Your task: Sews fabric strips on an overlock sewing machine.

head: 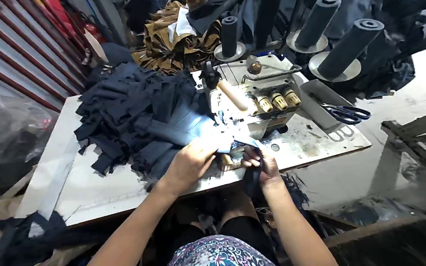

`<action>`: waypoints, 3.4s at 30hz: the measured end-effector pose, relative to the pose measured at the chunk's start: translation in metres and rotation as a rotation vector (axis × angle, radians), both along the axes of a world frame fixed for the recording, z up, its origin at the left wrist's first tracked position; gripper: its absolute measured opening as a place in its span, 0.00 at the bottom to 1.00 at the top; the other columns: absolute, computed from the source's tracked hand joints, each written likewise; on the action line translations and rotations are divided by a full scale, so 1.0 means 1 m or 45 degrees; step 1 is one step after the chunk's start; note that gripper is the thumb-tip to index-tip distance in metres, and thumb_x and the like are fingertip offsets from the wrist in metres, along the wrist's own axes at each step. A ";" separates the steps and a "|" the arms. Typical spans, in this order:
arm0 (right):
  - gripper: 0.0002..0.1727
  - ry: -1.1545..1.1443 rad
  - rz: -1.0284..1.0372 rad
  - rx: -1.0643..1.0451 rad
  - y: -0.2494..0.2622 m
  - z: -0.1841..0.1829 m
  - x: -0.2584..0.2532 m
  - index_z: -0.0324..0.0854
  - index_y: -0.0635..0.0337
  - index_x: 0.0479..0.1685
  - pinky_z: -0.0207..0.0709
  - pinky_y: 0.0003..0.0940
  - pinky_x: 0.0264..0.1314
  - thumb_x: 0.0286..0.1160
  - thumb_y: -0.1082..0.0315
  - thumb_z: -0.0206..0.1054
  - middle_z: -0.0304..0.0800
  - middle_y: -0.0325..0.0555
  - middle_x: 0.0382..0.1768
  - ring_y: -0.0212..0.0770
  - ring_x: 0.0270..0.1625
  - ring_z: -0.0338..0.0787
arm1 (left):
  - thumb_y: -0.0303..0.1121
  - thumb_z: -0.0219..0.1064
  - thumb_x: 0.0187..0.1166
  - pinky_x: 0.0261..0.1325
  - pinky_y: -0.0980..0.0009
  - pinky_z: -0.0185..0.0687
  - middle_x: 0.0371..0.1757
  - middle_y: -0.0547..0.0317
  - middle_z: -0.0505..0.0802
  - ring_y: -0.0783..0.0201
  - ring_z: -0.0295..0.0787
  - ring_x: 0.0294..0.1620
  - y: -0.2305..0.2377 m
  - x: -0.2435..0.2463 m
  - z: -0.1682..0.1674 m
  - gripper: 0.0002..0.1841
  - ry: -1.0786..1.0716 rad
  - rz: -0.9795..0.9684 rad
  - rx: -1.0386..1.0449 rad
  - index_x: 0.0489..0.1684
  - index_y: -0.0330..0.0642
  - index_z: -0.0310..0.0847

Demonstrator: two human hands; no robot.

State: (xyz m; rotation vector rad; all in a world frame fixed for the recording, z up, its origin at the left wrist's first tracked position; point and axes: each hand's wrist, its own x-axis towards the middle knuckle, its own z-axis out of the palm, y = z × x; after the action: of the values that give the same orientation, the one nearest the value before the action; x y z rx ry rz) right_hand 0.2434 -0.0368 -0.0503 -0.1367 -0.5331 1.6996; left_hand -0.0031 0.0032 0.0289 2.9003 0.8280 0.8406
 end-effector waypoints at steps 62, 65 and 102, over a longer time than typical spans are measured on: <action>0.22 0.133 -0.095 -0.149 0.015 0.016 0.009 0.85 0.54 0.39 0.77 0.19 0.24 0.92 0.54 0.48 0.76 0.31 0.16 0.26 0.18 0.78 | 0.46 0.61 0.84 0.80 0.43 0.73 0.63 0.48 0.93 0.47 0.88 0.70 -0.003 0.002 -0.001 0.22 0.128 0.126 0.052 0.63 0.40 0.89; 0.25 0.234 -0.133 -0.198 0.017 0.018 0.004 0.84 0.54 0.39 0.75 0.20 0.23 0.93 0.54 0.43 0.75 0.32 0.16 0.27 0.17 0.77 | 0.46 0.63 0.82 0.81 0.44 0.72 0.70 0.51 0.90 0.49 0.84 0.75 -0.007 0.012 0.002 0.22 0.140 0.207 0.002 0.66 0.42 0.87; 0.21 0.120 0.022 -0.114 -0.004 0.003 -0.001 0.87 0.55 0.28 0.81 0.25 0.34 0.81 0.50 0.62 0.83 0.34 0.20 0.30 0.24 0.84 | 0.49 0.61 0.83 0.84 0.42 0.68 0.77 0.51 0.86 0.45 0.74 0.84 -0.007 -0.003 -0.009 0.25 0.134 0.247 0.010 0.73 0.48 0.85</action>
State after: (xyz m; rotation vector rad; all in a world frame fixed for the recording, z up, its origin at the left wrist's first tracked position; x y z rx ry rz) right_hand 0.2425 -0.0407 -0.0468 -0.1155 -0.3893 1.7385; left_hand -0.0062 -0.0033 0.0203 2.9281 1.1322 0.7082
